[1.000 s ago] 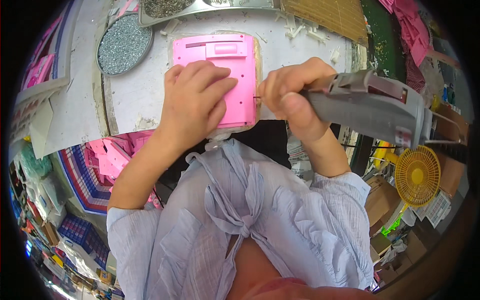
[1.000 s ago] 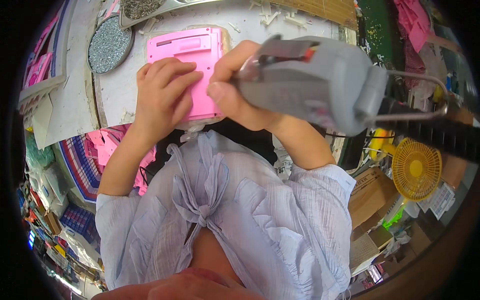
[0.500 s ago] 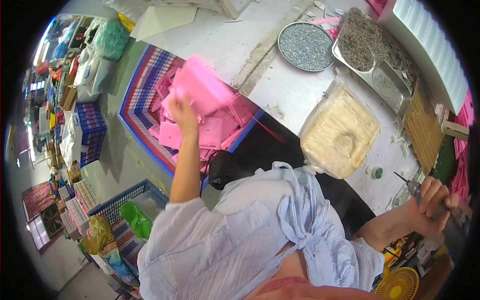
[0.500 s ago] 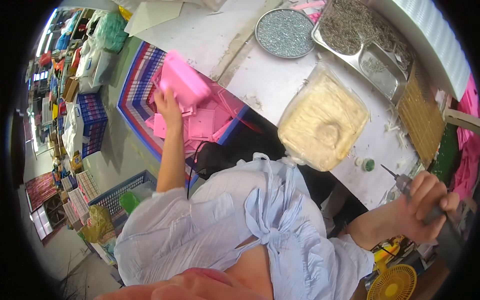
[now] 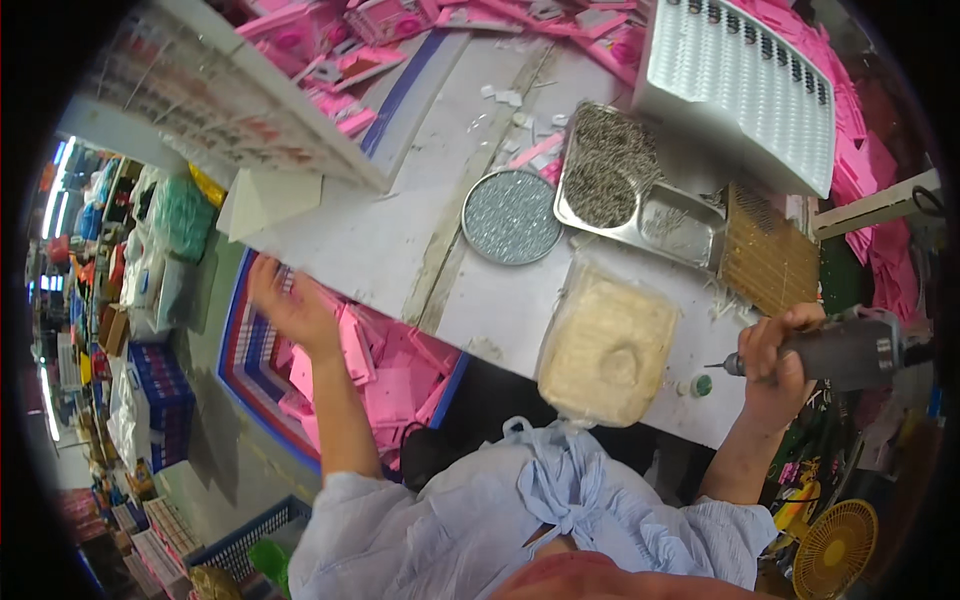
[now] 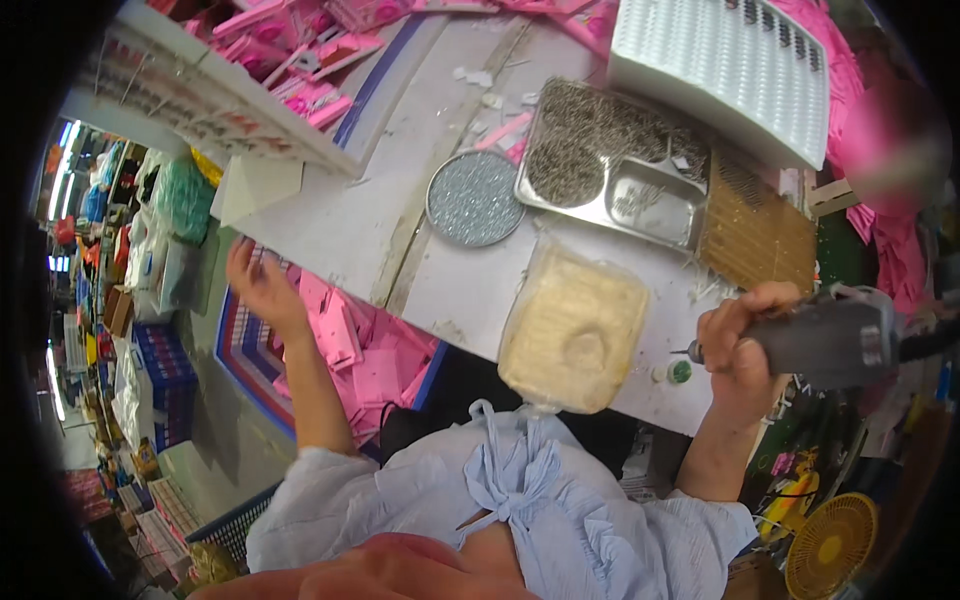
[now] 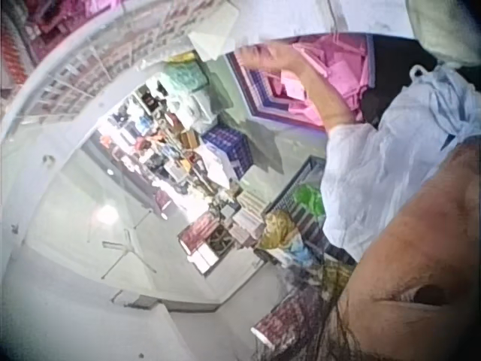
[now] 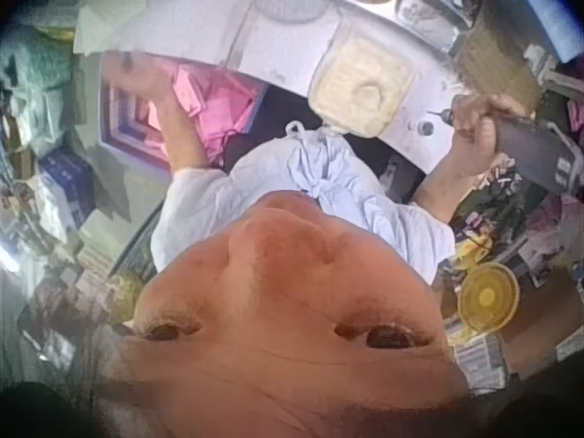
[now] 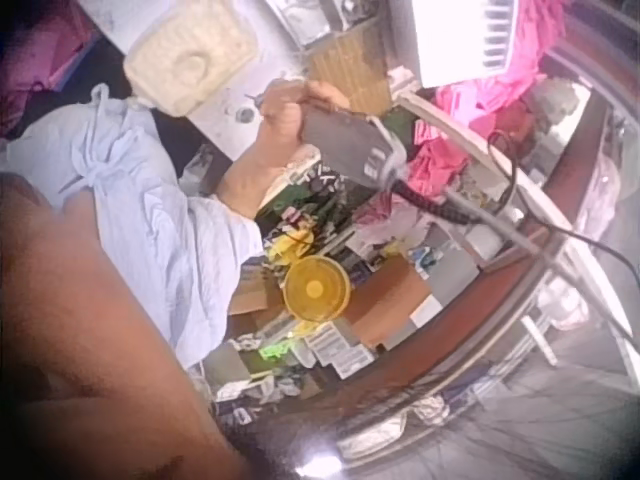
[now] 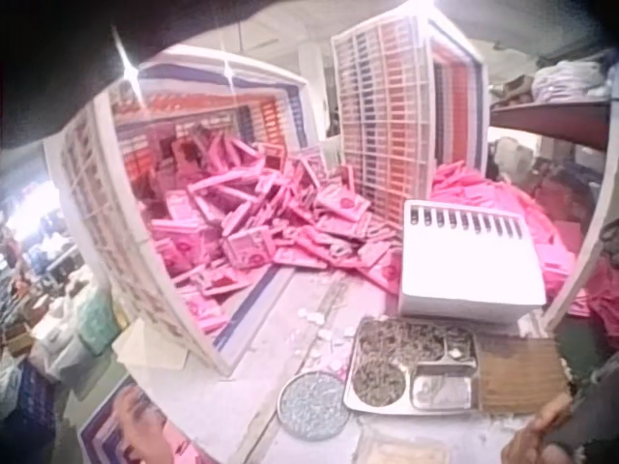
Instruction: Soldering internal components and assembling the plastic housing of a pink electronic device.
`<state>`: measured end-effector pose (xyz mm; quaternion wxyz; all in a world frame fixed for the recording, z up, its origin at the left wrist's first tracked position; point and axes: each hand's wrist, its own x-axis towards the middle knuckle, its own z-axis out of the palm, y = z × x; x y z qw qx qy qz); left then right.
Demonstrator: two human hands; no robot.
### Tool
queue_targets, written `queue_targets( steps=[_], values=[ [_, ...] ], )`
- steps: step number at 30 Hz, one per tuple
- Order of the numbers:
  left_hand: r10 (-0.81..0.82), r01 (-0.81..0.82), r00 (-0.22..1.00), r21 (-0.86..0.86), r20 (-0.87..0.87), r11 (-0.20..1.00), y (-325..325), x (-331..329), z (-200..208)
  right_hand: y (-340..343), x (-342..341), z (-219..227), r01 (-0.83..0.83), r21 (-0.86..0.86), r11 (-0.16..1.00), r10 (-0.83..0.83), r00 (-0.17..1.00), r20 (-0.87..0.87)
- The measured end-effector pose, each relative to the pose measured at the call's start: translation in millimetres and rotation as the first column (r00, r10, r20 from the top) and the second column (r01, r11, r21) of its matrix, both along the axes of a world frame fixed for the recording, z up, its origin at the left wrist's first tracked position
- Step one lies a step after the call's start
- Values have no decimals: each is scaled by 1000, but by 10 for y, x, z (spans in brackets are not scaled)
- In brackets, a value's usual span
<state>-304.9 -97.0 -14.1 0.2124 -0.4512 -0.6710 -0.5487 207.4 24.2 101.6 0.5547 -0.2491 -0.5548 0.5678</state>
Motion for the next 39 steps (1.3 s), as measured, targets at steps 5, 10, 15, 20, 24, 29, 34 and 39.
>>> queue_targets(
  steps=[5,10,15,20,24,29,34,39],
  values=[
    [-597,779,598,-210,535,591,2595,696,626,14,-116,85,241,-9,970,-239,964,117],
    [-188,690,229,-23,955,724,4905,55,121,79,-72,57,271,-43,962,-265,958,108],
    [-105,624,340,-141,935,769,5900,624,-272,99,133,7,321,-51,946,-313,941,125],
    [-37,321,302,-65,953,945,6014,591,-296,164,214,-5,318,-39,947,-312,943,119],
    [32,283,331,-131,943,950,5624,305,64,271,247,27,309,-36,950,-304,948,99],
    [239,-25,932,-608,273,793,4829,-196,439,310,163,72,311,-6,951,-308,945,111],
    [169,-141,981,-244,94,959,3759,-157,889,123,107,127,434,777,455,-883,334,330],
    [-454,518,795,-62,403,853,2694,-23,1552,-153,77,49,345,638,689,-515,852,95]
  ],
)
